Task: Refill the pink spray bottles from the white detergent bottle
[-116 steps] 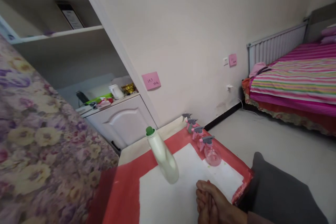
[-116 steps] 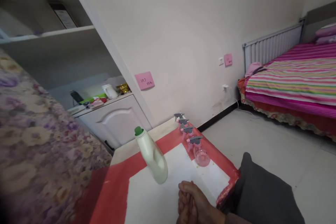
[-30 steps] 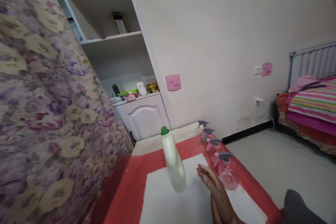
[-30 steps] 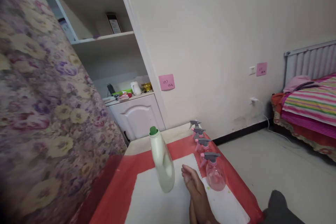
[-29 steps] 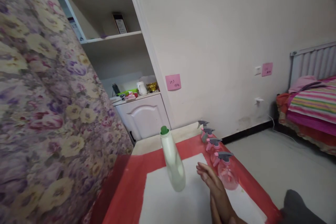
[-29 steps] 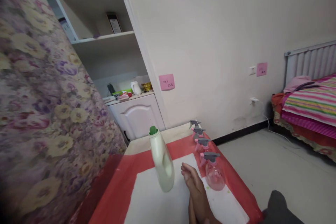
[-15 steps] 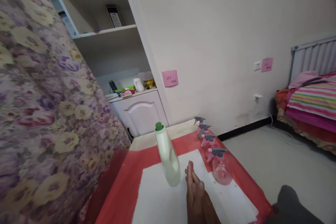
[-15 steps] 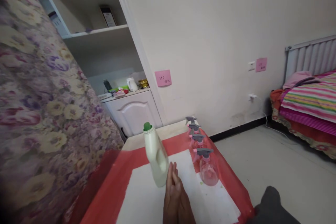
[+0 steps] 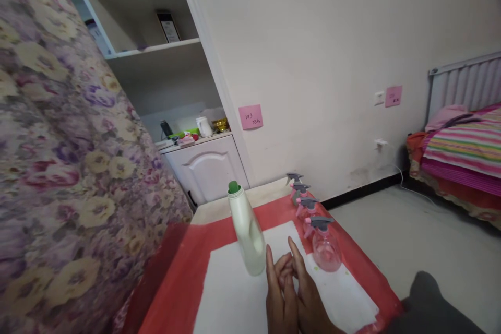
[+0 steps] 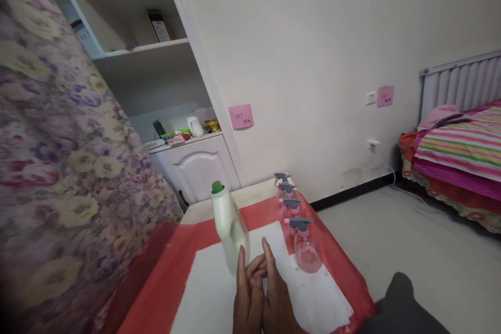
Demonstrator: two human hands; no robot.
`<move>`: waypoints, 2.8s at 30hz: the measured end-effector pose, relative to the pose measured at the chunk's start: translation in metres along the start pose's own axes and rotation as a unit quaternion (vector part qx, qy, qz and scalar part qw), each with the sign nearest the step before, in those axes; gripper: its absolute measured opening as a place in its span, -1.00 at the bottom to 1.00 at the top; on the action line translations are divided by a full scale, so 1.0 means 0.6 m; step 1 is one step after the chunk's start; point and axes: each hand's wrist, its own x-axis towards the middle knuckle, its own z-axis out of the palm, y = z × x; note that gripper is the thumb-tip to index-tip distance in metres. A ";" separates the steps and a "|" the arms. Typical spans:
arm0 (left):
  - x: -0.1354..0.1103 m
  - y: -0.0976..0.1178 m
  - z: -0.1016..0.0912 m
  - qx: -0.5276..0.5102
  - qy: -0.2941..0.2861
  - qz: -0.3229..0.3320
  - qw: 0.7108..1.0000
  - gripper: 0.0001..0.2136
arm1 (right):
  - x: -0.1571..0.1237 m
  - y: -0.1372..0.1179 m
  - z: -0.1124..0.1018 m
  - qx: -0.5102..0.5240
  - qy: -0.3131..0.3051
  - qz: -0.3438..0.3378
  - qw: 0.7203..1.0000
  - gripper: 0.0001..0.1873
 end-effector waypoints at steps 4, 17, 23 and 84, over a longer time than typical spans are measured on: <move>0.000 0.000 -0.011 0.049 0.009 0.021 0.999 -0.36 | 0.003 -0.013 -0.004 -0.013 -0.005 -0.019 1.000 -0.23; -0.018 0.040 -0.006 0.094 -0.014 0.042 0.995 -0.33 | 0.010 -0.052 -0.026 -0.022 -0.016 -0.046 0.999 -0.27; -0.020 0.052 -0.001 0.061 -0.013 0.053 0.997 -0.29 | 0.010 -0.056 -0.030 -0.025 -0.018 -0.045 0.999 -0.25; 0.002 0.019 -0.033 0.092 0.005 0.054 0.994 -0.28 | 0.012 -0.043 -0.045 -0.091 0.012 0.019 0.996 -0.08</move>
